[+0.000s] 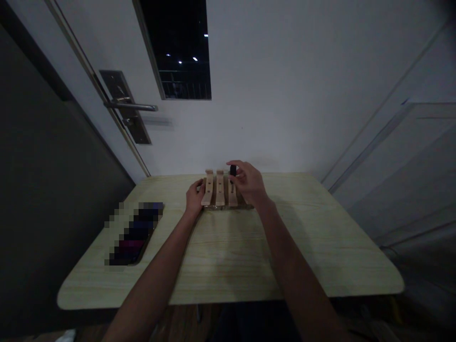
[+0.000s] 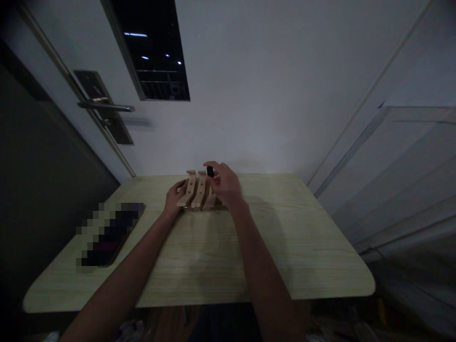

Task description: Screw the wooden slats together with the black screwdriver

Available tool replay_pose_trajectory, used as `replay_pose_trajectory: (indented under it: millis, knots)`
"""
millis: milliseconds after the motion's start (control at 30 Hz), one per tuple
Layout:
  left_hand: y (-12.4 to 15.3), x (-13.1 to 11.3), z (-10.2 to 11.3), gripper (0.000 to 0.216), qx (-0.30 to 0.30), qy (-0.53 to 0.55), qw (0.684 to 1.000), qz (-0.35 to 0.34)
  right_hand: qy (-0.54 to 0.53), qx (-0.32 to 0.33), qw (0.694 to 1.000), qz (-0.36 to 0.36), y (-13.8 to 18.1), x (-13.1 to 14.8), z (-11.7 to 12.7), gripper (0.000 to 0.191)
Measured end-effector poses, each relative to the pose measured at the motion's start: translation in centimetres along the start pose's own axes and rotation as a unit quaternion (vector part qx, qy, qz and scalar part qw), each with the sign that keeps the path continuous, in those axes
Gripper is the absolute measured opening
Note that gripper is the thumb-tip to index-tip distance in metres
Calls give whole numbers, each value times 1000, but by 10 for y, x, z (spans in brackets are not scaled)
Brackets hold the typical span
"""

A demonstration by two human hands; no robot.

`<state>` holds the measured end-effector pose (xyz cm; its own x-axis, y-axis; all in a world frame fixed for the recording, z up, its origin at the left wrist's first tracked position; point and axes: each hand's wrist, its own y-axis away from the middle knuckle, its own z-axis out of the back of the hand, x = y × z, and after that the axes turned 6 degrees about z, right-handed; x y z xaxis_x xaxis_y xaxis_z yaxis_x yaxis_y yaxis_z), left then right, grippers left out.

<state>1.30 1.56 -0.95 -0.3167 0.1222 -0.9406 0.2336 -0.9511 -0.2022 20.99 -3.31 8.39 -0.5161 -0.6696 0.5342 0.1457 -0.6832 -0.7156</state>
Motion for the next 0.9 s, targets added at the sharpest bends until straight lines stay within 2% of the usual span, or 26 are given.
replay_pose_trajectory:
  millis: [100,300,367,633,767,900]
  knots:
    - [1,-2,0,34,-2,-2,1000,-1,19,-5,1000,3,0,-2,0,31]
    - [3,-5,2,36,5,-11,1000,-4,-124,29,992,1,2,-1,-3,36]
    - [2,-5,2,37,4,-17,1000,-7,-141,36,989,-3,1,-1,-4,34]
    - [1,-3,2,35,-3,-19,1000,-8,-103,41,993,-42,-2,3,1,30]
    - [1,-2,2,35,-1,-26,1000,-6,-35,22,999,-12,-2,5,2,35]
    - [-1,1,2,36,1,-13,1000,-9,-40,29,999,1,0,3,-1,31]
